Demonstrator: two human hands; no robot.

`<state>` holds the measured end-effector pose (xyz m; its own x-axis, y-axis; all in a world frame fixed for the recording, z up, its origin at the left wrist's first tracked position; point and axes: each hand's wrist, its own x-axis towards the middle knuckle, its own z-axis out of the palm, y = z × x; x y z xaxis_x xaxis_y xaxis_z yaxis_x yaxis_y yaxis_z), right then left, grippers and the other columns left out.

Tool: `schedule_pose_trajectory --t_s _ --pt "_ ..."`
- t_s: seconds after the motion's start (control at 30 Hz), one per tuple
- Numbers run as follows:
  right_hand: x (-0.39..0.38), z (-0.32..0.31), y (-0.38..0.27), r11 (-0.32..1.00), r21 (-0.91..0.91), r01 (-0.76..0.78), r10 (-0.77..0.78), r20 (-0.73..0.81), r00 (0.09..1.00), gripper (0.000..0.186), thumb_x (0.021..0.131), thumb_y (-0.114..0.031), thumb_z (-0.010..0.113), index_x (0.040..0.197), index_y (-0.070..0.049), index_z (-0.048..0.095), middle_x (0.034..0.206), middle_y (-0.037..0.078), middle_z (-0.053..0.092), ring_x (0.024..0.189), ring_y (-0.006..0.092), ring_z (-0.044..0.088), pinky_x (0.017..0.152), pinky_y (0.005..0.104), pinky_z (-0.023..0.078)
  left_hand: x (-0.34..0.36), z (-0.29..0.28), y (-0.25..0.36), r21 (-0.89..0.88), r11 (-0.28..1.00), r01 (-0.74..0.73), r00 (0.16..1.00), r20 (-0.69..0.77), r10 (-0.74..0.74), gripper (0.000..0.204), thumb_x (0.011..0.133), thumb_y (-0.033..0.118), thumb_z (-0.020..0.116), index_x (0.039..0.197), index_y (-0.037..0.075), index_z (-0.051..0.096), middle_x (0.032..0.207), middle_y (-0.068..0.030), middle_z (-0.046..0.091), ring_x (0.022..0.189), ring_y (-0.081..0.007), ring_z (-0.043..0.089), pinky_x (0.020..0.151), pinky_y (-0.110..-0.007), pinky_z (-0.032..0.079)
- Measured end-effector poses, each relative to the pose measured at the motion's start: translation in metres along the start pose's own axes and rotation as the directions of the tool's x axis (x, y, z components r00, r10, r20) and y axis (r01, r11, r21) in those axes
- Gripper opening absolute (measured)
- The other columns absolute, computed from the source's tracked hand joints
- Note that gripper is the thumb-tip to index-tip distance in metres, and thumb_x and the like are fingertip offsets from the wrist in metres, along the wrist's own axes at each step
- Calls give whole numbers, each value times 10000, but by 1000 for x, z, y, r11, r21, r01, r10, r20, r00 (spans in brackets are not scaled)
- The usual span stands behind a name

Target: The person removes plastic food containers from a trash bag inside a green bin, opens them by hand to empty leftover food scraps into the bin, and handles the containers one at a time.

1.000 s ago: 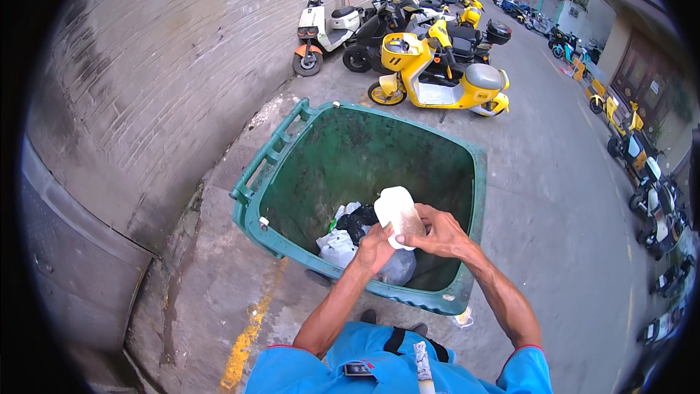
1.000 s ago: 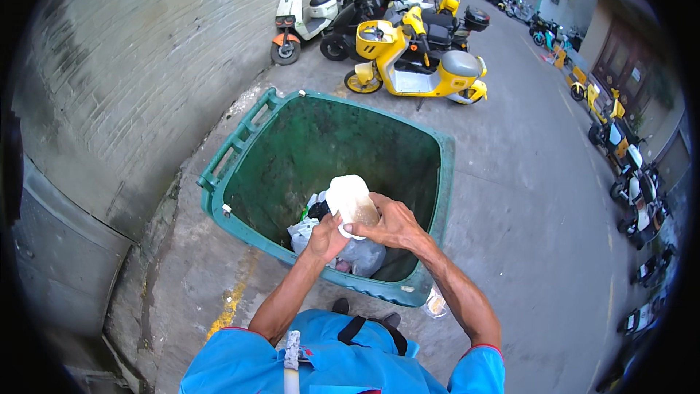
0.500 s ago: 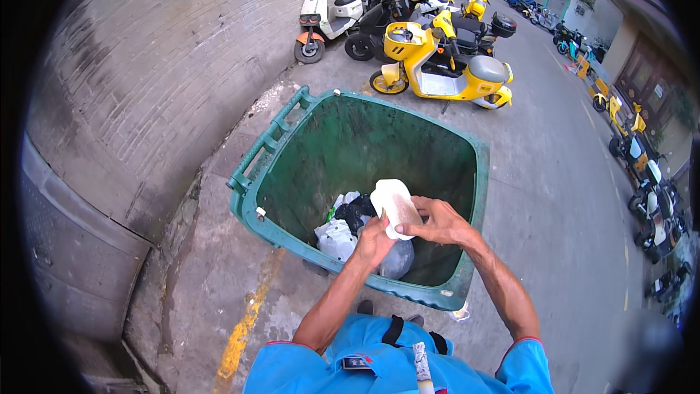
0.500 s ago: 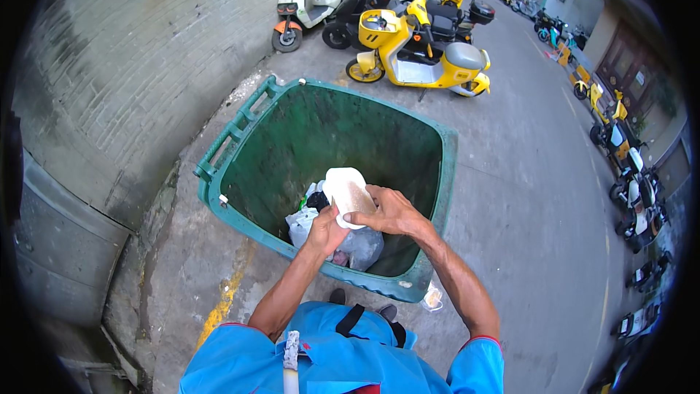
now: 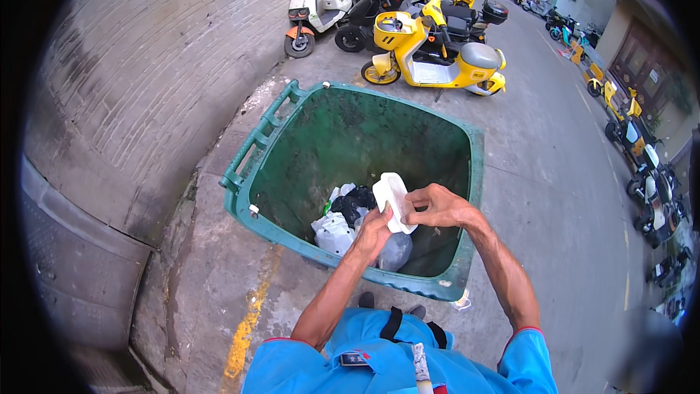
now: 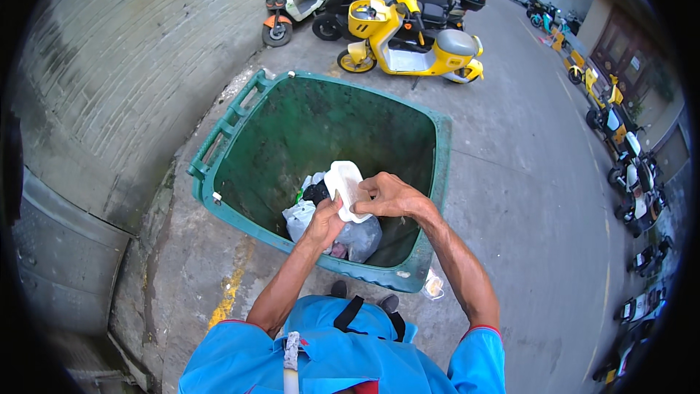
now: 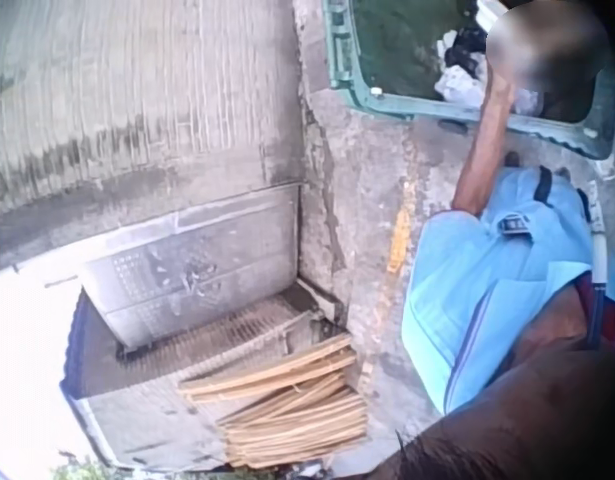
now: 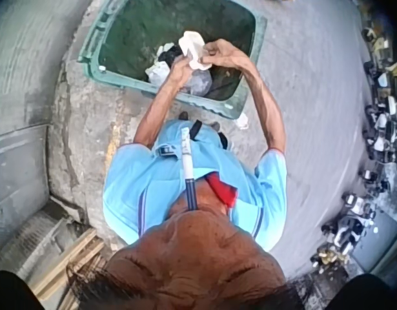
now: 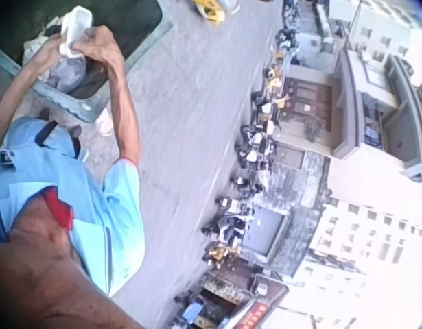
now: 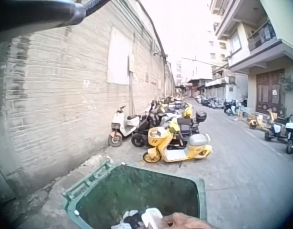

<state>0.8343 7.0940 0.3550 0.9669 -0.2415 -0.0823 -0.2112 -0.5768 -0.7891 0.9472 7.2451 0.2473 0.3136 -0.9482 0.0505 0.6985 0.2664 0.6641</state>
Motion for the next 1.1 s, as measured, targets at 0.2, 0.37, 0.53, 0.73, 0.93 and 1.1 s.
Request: schedule_pose_trajectory --t_s 0.2,0.37,0.53,0.73,0.93,1.1 --pt "1 -2 -7 999 -37 2 -2 -12 1000 490 687 -322 706 925 105 677 748 201 659 730 274 649 694 396 507 0 4 2 29 999 -23 1000 -20 24 550 1003 350 525 1405 -6 405 1305 -90 541 1225 -198 519 1058 -396 397" --pt "-2 -2 -12 996 -80 -46 46 1 999 444 699 -302 695 867 107 656 675 197 612 651 261 629 612 419 477 2 4 2 52 998 -32 999 -15 33 541 1002 343 533 1396 -9 417 1285 -88 551 1213 -199 525 1047 -389 407" --pt "-9 2 -20 985 -128 -119 128 58 990 392 765 -194 640 1058 66 662 850 180 704 740 219 651 707 370 522 2 10 1 134 991 -9 998 -62 18 576 976 378 582 1377 -8 434 1252 -90 561 1183 -191 535 1011 -372 425" --pt "-10 13 -27 980 -182 -76 80 15 997 374 771 -153 607 1057 84 640 864 241 691 798 320 691 723 424 526 6 5 -1 204 978 -33 994 -97 53 582 955 392 620 1361 11 449 1221 -86 572 1145 -184 545 967 -355 435" --pt "-8 17 -43 963 -263 -57 47 -46 998 301 779 -131 607 951 116 621 790 272 657 772 398 689 669 466 517 11 4 0 184 983 -26 991 -122 49 577 952 380 630 1368 24 445 1219 -85 573 1135 -181 543 956 -350 434" --pt "0 20 -45 958 -285 -36 9 -93 996 263 770 -111 611 905 113 615 749 275 643 739 423 675 652 467 516 16 -3 2 229 972 -49 986 -142 83 613 934 407 651 1365 22 446 1225 -88 571 1129 -179 541 965 -350 427"
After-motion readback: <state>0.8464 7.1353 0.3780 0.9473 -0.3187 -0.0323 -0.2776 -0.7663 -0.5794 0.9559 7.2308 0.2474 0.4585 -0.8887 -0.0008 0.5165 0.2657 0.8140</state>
